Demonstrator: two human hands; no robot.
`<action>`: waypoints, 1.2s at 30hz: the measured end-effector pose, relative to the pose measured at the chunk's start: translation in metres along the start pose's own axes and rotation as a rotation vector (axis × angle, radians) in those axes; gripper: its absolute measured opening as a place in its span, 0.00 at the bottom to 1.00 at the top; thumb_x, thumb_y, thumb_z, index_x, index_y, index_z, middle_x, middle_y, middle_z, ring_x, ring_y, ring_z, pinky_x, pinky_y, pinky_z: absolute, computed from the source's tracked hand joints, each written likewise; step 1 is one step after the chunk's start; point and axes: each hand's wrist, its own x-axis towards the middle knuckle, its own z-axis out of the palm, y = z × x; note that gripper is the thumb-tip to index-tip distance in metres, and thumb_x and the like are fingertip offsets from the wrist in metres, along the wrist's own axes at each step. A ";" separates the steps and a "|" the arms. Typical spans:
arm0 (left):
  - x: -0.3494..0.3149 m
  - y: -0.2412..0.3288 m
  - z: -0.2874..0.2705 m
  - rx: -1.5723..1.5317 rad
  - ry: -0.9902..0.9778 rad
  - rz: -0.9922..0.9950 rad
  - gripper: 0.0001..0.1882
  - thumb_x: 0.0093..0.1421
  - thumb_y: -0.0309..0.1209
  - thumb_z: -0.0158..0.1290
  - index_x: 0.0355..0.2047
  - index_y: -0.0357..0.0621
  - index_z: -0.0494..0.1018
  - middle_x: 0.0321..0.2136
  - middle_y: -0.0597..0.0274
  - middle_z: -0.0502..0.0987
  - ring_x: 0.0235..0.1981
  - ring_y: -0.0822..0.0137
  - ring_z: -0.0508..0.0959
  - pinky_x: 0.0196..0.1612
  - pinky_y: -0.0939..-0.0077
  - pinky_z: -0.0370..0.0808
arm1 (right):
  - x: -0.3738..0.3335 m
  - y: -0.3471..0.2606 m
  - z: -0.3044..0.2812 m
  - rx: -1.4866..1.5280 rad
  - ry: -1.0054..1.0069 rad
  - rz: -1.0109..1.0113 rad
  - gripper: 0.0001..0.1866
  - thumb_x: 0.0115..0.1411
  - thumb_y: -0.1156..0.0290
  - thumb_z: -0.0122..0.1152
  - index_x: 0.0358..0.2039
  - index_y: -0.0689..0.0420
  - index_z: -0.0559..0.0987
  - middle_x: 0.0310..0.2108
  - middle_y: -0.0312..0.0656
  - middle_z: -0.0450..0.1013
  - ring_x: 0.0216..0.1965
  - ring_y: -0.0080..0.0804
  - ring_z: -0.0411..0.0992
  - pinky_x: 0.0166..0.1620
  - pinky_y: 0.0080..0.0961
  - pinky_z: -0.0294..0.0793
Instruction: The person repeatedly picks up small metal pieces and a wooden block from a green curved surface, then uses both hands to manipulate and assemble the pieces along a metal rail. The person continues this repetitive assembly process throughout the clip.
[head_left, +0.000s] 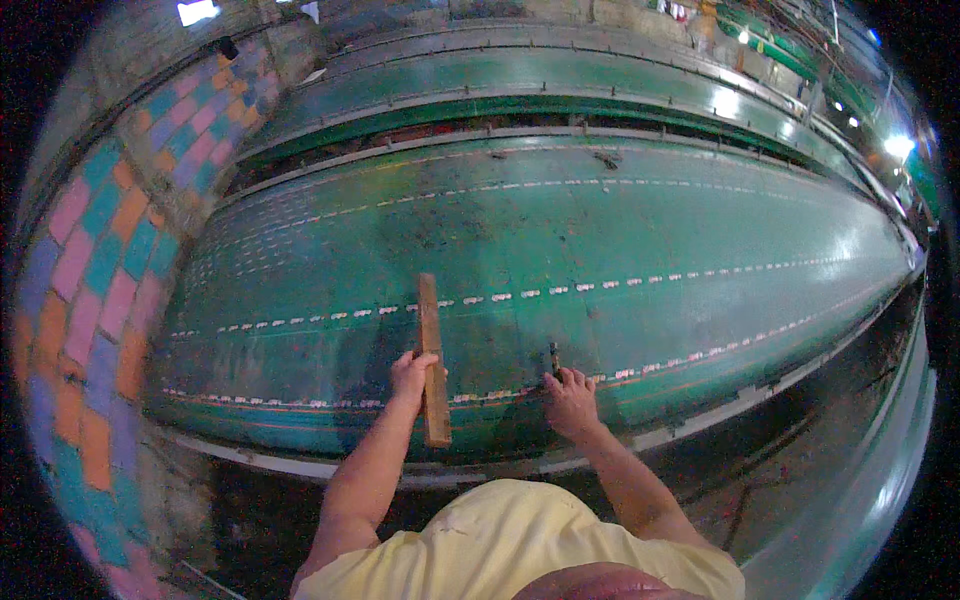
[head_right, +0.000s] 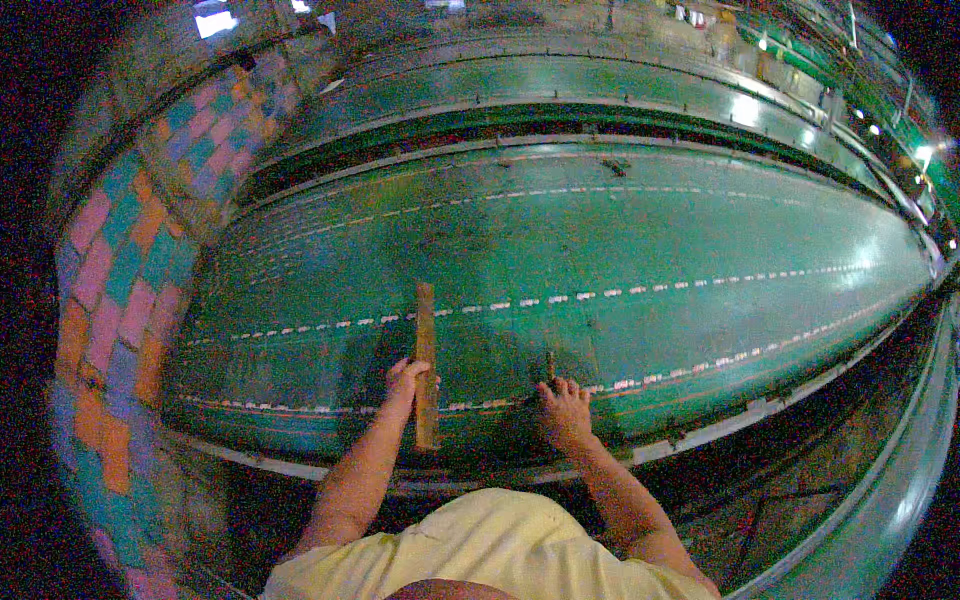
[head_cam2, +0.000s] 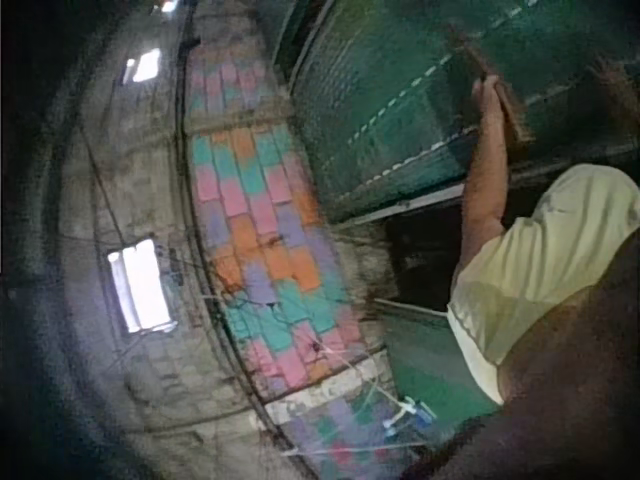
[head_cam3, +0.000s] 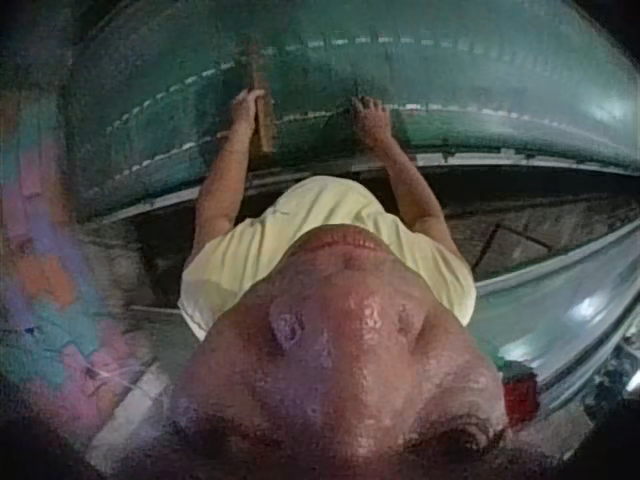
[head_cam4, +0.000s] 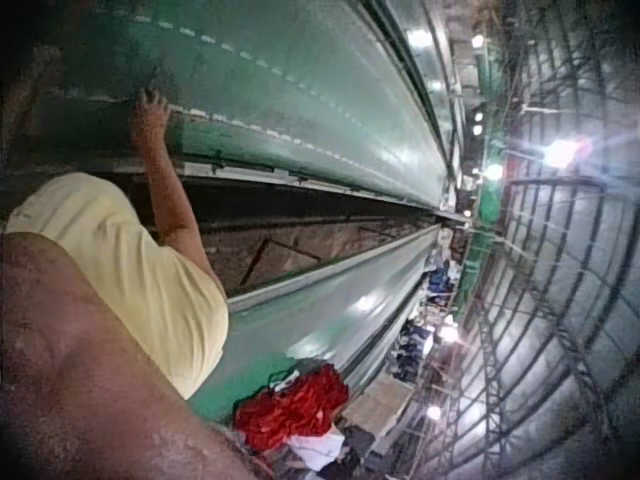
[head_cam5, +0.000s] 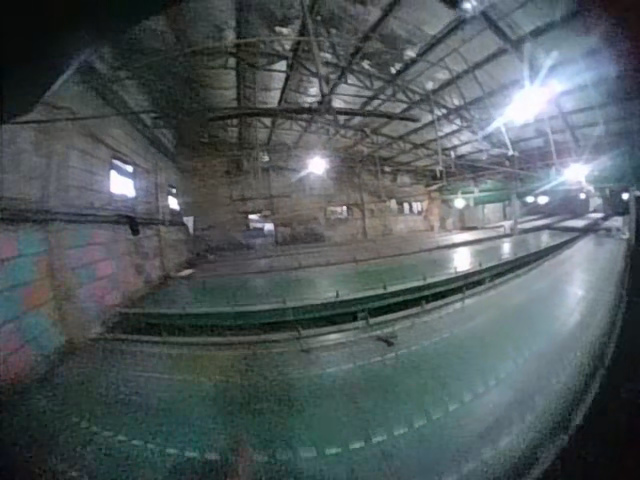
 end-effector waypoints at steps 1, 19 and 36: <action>0.008 -0.004 0.000 0.002 0.021 0.040 0.18 0.67 0.31 0.64 0.55 0.36 0.80 0.37 0.52 0.86 0.31 0.55 0.90 0.34 0.58 0.89 | 0.008 -0.012 -0.003 0.044 0.038 -0.013 0.26 0.66 0.65 0.75 0.65 0.47 0.82 0.53 0.46 0.81 0.50 0.53 0.82 0.56 0.48 0.81; 0.041 -0.052 0.165 0.388 -0.171 0.555 0.33 0.72 0.43 0.68 0.69 0.36 0.76 0.58 0.52 0.85 0.57 0.58 0.84 0.66 0.60 0.77 | 0.080 0.055 -0.050 1.396 -0.164 0.766 0.23 0.75 0.66 0.71 0.65 0.62 0.80 0.43 0.36 0.82 0.41 0.25 0.79 0.42 0.31 0.81; 0.048 -0.082 0.091 1.489 0.553 0.559 0.36 0.69 0.47 0.66 0.72 0.43 0.72 0.77 0.51 0.67 0.78 0.42 0.63 0.78 0.38 0.57 | 0.176 0.575 0.093 0.043 0.059 0.819 0.19 0.58 0.68 0.78 0.47 0.61 0.82 0.45 0.56 0.79 0.52 0.61 0.77 0.57 0.56 0.79</action>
